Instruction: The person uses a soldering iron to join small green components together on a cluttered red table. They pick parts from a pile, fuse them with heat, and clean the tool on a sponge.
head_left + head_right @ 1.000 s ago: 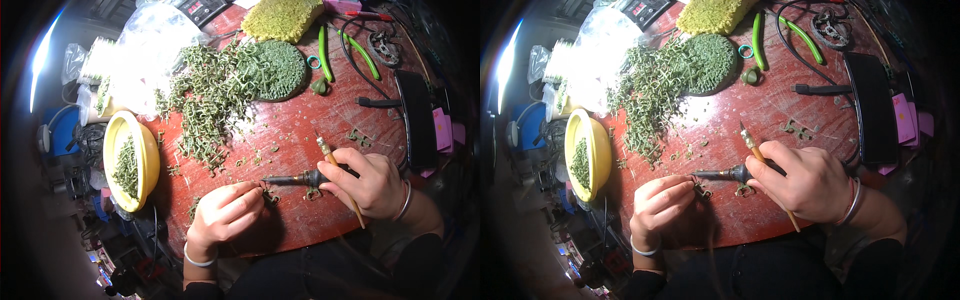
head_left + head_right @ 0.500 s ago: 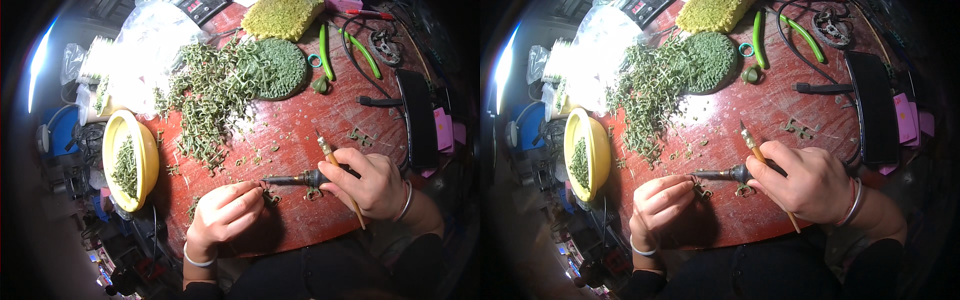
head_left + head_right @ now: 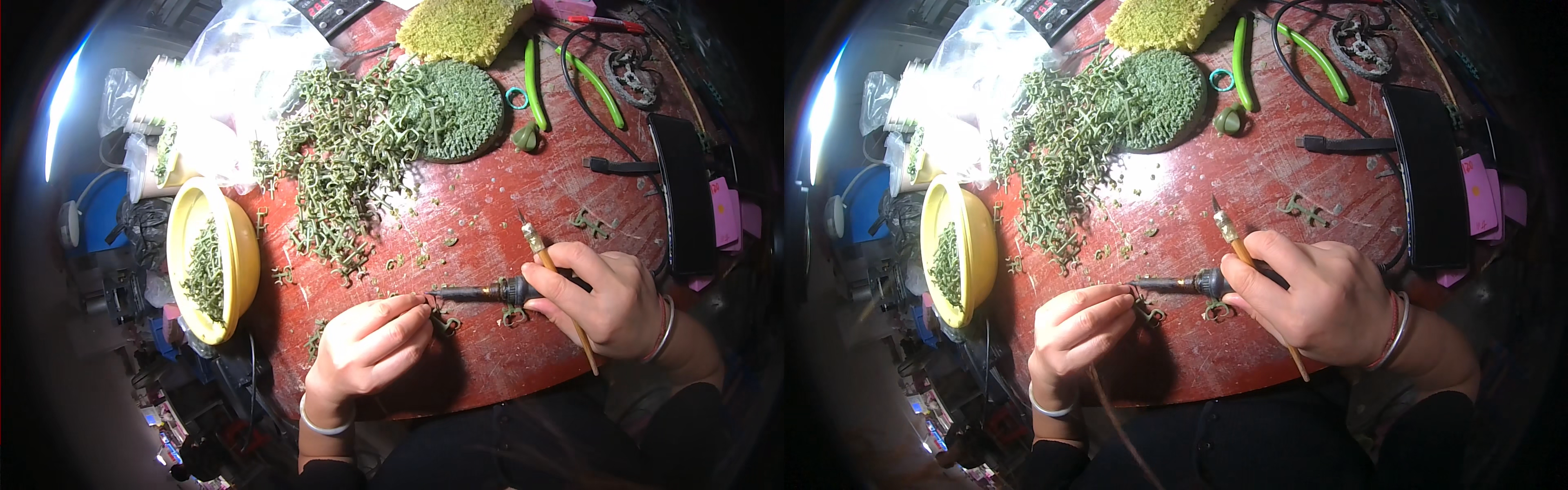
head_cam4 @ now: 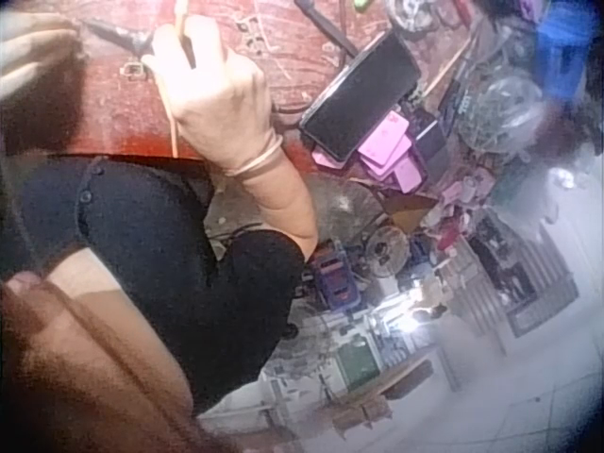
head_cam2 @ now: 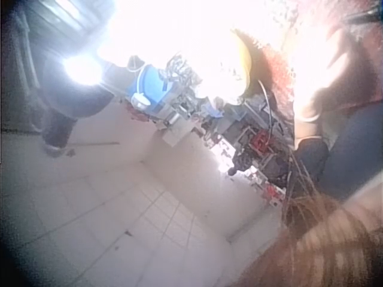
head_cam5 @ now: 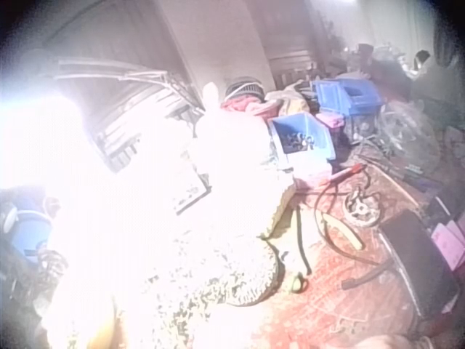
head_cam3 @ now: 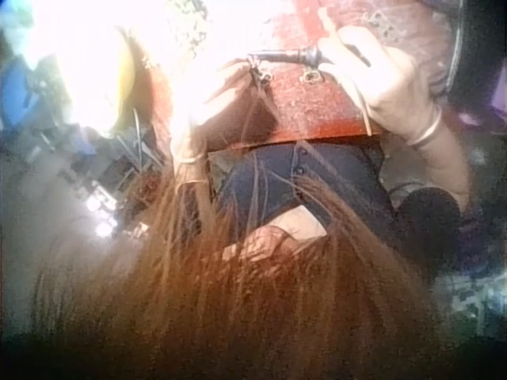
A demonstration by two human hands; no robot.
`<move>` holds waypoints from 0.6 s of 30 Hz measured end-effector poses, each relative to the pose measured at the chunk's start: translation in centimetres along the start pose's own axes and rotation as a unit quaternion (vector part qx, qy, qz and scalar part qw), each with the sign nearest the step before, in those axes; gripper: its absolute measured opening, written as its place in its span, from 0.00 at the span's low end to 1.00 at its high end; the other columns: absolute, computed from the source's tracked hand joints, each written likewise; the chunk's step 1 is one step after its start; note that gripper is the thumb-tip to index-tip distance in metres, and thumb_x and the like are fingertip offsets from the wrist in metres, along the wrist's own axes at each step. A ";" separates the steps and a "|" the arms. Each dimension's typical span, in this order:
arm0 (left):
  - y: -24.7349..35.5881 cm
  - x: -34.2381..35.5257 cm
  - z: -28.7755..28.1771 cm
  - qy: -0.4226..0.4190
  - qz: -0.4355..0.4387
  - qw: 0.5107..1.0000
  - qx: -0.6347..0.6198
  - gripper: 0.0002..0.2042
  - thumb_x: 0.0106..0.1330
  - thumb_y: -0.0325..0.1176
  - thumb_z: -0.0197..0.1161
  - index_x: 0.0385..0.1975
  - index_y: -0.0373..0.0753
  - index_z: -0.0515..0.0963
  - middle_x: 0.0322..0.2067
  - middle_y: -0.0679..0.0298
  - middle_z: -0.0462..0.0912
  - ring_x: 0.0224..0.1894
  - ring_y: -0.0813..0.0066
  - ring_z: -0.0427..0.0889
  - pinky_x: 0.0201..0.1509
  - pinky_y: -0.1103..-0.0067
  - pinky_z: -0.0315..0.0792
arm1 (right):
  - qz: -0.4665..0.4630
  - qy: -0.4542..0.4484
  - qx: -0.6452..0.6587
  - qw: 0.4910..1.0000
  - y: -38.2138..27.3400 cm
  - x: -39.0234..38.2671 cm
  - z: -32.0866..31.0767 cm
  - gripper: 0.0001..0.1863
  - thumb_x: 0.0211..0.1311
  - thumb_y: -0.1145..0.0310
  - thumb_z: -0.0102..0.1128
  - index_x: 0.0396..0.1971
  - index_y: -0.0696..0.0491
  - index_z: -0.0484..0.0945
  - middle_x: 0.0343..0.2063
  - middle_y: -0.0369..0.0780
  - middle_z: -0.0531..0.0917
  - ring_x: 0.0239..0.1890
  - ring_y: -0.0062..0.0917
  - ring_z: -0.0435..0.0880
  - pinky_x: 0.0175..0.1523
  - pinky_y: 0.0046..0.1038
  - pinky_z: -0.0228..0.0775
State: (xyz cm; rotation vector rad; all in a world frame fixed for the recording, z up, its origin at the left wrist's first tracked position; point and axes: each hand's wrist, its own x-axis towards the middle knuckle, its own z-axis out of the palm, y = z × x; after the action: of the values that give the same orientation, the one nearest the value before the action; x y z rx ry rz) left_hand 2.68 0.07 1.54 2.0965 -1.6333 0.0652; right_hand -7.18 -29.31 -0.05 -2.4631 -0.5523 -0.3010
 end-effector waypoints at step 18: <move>-0.4 -0.1 0.0 -0.008 0.012 1.000 0.003 0.09 0.55 0.28 0.74 0.33 0.35 0.85 0.40 0.58 0.87 0.43 0.62 0.90 0.42 0.72 0.87 | -0.001 -0.003 0.001 1.000 0.0 0.0 0.0 0.19 0.56 0.67 0.77 0.46 0.59 0.84 0.40 0.43 0.80 0.25 0.28 0.85 0.28 0.27 0.79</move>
State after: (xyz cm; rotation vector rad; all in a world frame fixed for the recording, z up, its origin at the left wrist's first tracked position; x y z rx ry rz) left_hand 3.00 0.19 1.41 2.0880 -1.6705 0.0614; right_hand -7.20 -29.33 -0.07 -2.4618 -0.5562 -0.2943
